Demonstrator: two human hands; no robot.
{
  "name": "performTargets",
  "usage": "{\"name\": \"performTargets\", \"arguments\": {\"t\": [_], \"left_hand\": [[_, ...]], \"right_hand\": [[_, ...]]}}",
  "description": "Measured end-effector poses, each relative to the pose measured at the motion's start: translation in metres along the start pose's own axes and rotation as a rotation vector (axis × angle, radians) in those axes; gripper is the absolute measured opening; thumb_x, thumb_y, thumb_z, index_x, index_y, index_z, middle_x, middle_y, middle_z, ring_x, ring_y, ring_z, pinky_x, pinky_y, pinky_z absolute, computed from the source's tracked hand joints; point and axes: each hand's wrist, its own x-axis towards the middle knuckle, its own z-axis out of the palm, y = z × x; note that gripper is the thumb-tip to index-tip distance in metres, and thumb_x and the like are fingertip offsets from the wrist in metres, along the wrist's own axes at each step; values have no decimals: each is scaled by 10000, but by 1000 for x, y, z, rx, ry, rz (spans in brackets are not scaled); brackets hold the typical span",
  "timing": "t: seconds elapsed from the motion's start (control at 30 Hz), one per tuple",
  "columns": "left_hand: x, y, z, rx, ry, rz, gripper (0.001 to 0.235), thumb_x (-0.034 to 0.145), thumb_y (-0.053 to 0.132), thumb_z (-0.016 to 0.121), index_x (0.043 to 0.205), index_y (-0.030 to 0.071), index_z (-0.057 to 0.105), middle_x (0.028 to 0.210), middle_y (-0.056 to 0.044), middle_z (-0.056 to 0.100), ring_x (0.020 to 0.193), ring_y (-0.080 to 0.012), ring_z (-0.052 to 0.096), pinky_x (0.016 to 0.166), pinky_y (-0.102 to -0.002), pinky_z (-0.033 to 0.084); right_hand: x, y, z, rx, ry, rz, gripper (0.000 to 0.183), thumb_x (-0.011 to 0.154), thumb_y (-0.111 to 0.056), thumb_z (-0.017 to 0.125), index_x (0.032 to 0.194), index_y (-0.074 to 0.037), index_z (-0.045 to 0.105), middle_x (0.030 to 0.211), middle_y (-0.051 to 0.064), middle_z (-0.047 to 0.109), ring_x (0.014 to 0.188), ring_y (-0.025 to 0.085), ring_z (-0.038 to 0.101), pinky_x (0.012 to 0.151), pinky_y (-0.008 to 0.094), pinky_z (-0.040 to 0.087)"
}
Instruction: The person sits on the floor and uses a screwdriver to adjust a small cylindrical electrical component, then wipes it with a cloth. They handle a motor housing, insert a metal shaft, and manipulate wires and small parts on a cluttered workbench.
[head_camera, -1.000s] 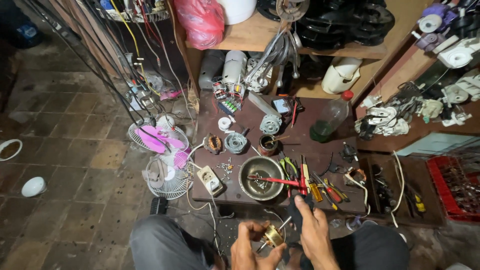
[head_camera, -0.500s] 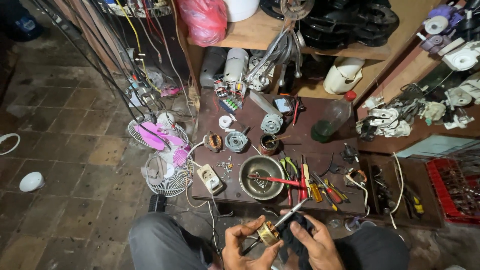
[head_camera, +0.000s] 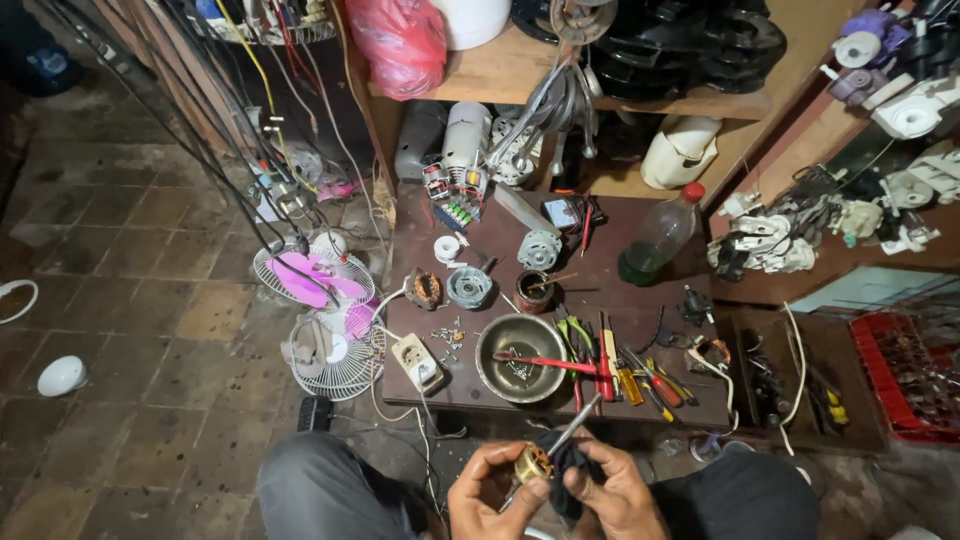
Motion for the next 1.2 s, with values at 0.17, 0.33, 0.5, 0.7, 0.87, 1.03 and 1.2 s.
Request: {"name": "performTargets", "arguments": {"t": [0.17, 0.33, 0.5, 0.7, 0.87, 1.03, 1.2], "left_hand": [[8, 4, -13, 182, -56, -102, 333, 798, 224, 774, 1004, -36, 794, 914, -130, 800, 797, -193, 740, 699, -280, 581], [17, 3, -11, 136, -105, -300, 416, 843, 300, 690, 1020, -56, 811, 844, -137, 815, 731, -187, 717, 670, -291, 560], [24, 21, 12, -367, 78, -764, 451, 926, 314, 556, 1131, -77, 648, 895, -401, 705, 623, -410, 670, 642, -467, 587], [28, 45, 30, -370, 146, -867, 481, 954, 318, 549, 1142, -112, 652, 873, -384, 688, 603, -394, 639, 624, -431, 558], [28, 36, 32, -329, 157, -871, 513, 926, 348, 586, 1089, -126, 693, 824, -306, 688, 596, -345, 631, 615, -426, 587], [26, 24, 25, -229, 89, -749, 464, 930, 286, 581, 1067, -140, 706, 816, -252, 677, 669, -304, 619, 613, -449, 621], [41, -37, -14, -237, 95, -717, 519, 870, 207, 626, 1308, -70, 654, 1020, -304, 738, 725, -381, 690, 642, -433, 597]], "right_hand": [[-4, -50, 22, -238, -76, -4, 273, 798, -206, 791, 897, 47, 825, 926, 70, 736, 896, 186, 677, 828, 314, 511], [-1, -46, 18, -265, -143, 96, 368, 822, -267, 757, 1057, 8, 827, 1100, 41, 695, 1060, 160, 638, 955, 309, 442], [13, -14, -2, 355, 359, 316, 468, 898, -139, 623, 1336, 26, 621, 988, 240, 667, 772, 331, 606, 656, 403, 467], [-1, -65, 12, 90, 225, 315, 380, 815, -34, 645, 1193, -1, 644, 865, 338, 661, 690, 445, 636, 671, 483, 515], [3, -79, 19, -282, 117, 173, 221, 807, -156, 770, 924, 26, 816, 832, 125, 765, 776, 235, 686, 785, 337, 507], [21, -81, 17, -482, 47, 106, 254, 739, -238, 815, 709, 14, 816, 698, 66, 775, 688, 165, 682, 732, 295, 498], [70, -91, -5, -693, 315, 247, 466, 707, -495, 730, 1061, -199, 798, 1203, 45, 781, 1175, 226, 668, 1110, 474, 389]]}}
